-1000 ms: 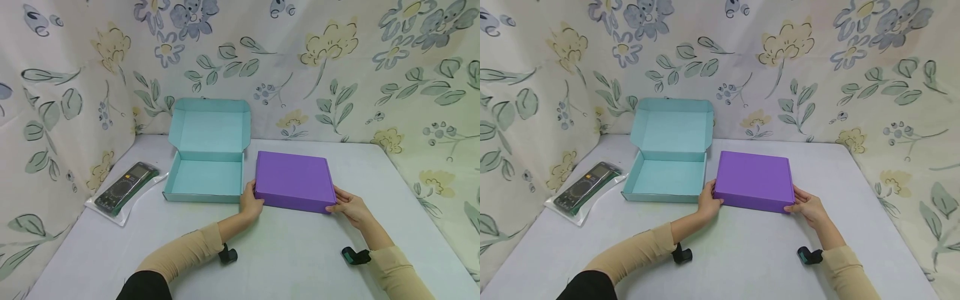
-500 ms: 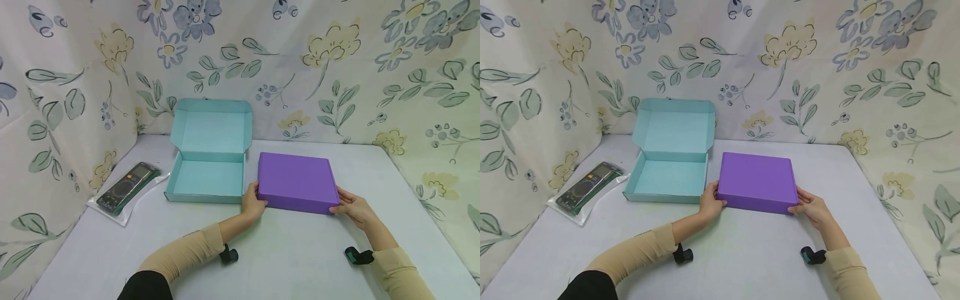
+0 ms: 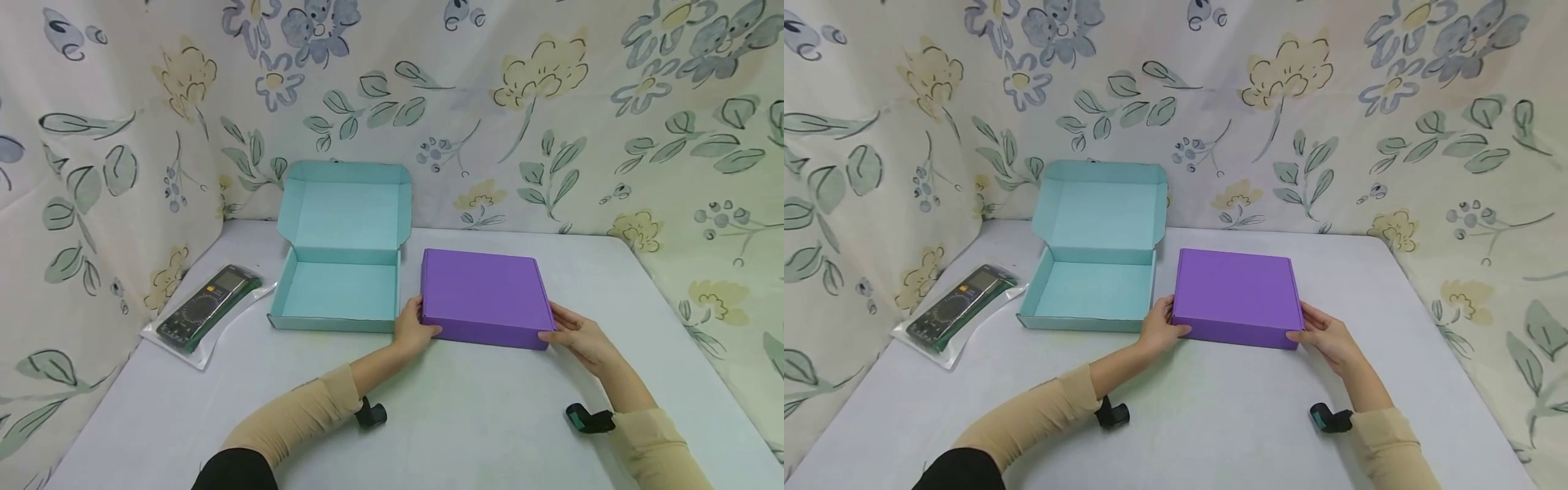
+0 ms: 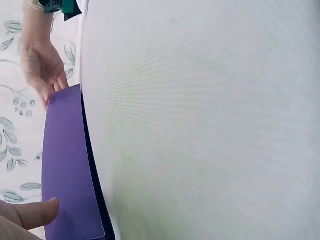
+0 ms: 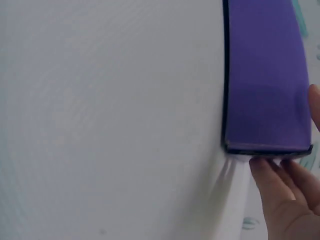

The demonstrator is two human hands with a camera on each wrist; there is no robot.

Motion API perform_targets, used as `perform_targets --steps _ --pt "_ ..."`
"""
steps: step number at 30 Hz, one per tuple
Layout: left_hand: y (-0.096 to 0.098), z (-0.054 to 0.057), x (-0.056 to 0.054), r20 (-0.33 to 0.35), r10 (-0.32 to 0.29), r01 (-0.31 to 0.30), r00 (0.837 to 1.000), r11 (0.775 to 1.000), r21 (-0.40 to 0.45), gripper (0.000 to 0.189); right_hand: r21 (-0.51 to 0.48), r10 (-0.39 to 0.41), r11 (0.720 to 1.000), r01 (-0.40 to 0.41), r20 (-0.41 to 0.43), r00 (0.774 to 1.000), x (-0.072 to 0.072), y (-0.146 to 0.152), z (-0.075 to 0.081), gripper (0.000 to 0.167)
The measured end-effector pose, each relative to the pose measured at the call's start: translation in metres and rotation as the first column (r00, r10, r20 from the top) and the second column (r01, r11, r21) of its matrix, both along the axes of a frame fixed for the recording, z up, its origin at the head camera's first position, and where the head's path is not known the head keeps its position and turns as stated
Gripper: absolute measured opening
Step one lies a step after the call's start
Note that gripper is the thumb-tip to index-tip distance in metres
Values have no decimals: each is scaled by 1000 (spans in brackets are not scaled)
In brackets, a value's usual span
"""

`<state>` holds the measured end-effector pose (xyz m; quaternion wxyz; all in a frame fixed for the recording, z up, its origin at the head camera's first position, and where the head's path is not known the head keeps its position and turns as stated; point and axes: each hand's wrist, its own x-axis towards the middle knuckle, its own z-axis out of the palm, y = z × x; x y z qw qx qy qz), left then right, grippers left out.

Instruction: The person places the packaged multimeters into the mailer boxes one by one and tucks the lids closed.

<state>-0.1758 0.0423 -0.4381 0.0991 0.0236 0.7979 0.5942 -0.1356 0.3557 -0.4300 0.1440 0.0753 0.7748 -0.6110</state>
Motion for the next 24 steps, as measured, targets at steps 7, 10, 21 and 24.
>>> perform_targets --steps 7,10,21,24 --pt "-5 -1 -1 39 -56 55 998 998 34 72 -13 -37 999 37 -38 999 2 -11 11 87" --pt "-8 1 0 59 -58 56 997 998 41 73 -36 -81 996 79 -74 994 3 -14 15 87" --pt "-21 13 6 46 -79 77 996 996 50 78 -238 -259 946 219 -153 954 4 -33 27 87" --pt "-26 16 6 7 -91 91 996 994 60 79 -257 -288 937 235 -191 938 3 -40 29 86"
